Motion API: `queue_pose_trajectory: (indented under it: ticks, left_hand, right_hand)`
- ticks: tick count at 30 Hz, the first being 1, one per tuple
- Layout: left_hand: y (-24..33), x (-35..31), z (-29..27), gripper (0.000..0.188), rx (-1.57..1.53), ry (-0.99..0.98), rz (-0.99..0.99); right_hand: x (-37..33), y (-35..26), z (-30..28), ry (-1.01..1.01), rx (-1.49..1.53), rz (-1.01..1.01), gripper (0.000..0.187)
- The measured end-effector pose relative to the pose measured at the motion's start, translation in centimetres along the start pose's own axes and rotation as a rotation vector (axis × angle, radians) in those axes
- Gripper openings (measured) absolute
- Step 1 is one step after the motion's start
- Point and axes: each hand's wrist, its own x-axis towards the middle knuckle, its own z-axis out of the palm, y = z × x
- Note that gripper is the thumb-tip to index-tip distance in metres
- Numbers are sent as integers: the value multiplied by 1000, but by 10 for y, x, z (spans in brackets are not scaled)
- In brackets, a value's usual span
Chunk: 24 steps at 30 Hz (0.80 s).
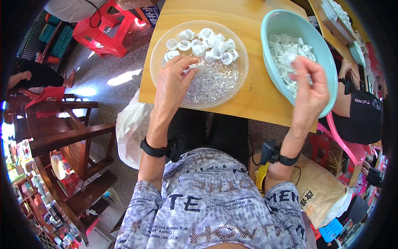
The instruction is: Assembling small white plastic components by hand.
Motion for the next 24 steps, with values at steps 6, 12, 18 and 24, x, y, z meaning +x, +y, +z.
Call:
queue_pose_trajectory:
  ticks: [6,12,18,24]
  left_hand:
    - [-6,16,12,19,284,-47,319]
    - [-8,24,13,20,331,-128,326]
    - [-9,27,9,20,171,-135,204]
    - [-10,28,15,21,143,-74,154]
  right_hand:
    - [24,9,-13,345,-269,-323,26]
    - [-22,-12,48,-361,-89,-218,16]
    - [-32,18,99,-576,-286,-222,8]
    - [-30,30,119,-612,-480,-336,7]
